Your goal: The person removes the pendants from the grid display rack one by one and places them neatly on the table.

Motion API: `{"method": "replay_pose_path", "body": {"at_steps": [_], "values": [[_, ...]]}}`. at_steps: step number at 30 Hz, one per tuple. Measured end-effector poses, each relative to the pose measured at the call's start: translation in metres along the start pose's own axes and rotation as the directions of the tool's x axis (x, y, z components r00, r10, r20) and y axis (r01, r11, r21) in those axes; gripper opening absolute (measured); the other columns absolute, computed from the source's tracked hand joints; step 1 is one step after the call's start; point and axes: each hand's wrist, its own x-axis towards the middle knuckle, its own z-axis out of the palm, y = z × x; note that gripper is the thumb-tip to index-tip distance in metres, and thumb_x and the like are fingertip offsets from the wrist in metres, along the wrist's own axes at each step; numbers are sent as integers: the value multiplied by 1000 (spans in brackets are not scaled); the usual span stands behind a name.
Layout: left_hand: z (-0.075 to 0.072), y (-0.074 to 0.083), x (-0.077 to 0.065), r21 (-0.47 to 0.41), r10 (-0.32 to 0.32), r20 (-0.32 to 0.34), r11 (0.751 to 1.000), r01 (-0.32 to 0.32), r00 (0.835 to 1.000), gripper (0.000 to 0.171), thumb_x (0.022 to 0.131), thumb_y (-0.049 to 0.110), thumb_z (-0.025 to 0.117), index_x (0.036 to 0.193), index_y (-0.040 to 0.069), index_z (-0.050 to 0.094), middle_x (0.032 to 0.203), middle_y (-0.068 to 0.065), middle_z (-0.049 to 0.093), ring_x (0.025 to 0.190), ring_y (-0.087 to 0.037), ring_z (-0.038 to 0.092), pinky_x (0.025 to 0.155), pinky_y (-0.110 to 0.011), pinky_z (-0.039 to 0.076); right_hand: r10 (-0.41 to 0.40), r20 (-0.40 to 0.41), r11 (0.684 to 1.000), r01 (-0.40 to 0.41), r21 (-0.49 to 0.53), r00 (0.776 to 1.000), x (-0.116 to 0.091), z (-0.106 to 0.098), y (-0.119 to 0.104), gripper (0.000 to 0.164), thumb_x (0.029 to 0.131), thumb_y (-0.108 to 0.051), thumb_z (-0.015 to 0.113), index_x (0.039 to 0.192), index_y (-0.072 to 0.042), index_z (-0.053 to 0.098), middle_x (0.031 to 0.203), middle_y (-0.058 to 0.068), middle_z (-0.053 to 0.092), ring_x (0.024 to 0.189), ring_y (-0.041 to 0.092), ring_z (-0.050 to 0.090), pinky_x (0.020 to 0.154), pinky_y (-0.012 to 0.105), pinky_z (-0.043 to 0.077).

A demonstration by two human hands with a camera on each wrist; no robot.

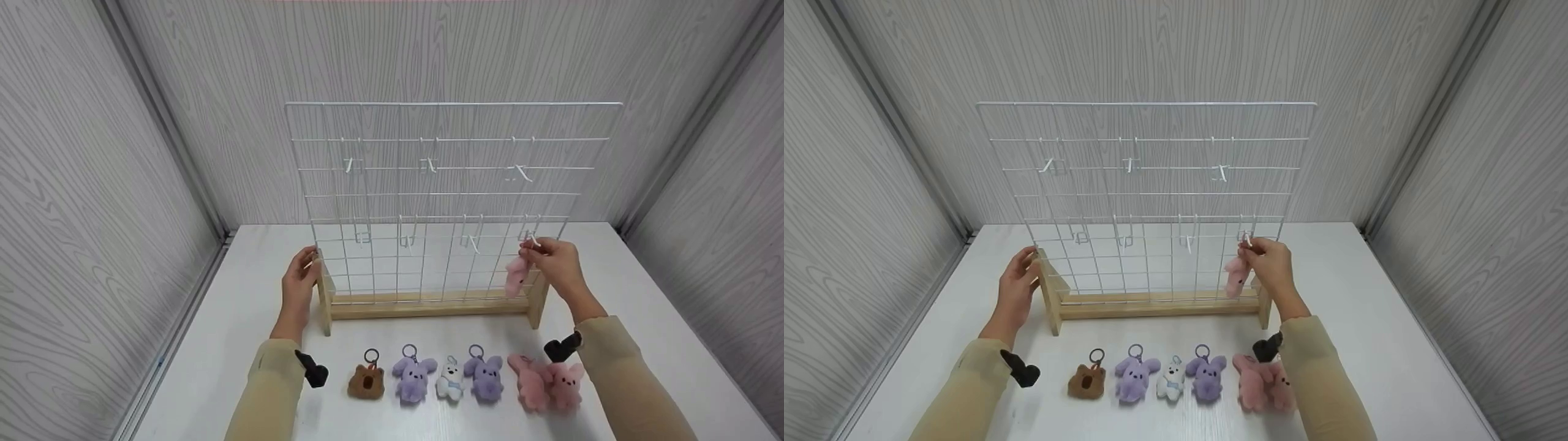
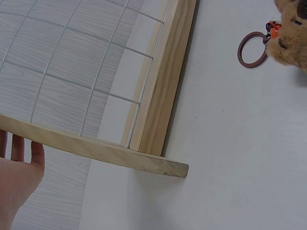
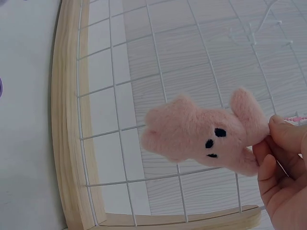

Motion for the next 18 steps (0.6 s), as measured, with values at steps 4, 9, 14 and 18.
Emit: {"method": "replay_pose_path", "body": {"at_steps": [4, 9, 14, 18], "values": [[1, 1, 0, -5, -7, 0, 1000, 7, 1000, 37, 96, 11, 52, 133, 11, 47, 132, -9, 44, 118, -18, 44, 97, -36, 39, -46, -29, 999, 46, -7, 999, -1, -1, -2, 19, 87, -10, 66, 98, 6, 69, 92, 19, 67, 71, 8, 56, 61, 15, 49], [0, 1, -1, -12, -20, 15, 1000, 20, 1000, 39, 96, 14, 52, 135, 12, 44, 132, -7, 42, 119, -18, 43, 97, -36, 38, -52, -53, 998, 53, 22, 997, -4, -4, -5, 20, 87, -6, 65, 100, 9, 67, 92, 22, 66, 71, 4, 57, 61, 15, 49], [-1, 1, 0, -29, -22, 18, 999, 22, 1000, 39, 96, 14, 52, 134, 12, 45, 133, -8, 42, 118, -18, 43, 97, -37, 37, -56, -69, 996, 60, 59, 996, -9, -6, -5, 23, 87, -9, 66, 101, 10, 66, 90, 20, 66, 72, 4, 58, 63, 15, 49], [-1, 1, -1, -38, -22, 15, 999, 22, 1000, 39, 96, 13, 52, 134, 11, 45, 133, -8, 42, 118, -18, 43, 98, -37, 37, -65, -66, 993, 71, 96, 996, -11, -9, -6, 25, 87, -12, 66, 100, 9, 67, 88, 14, 68, 74, 5, 59, 66, 15, 49]]}}
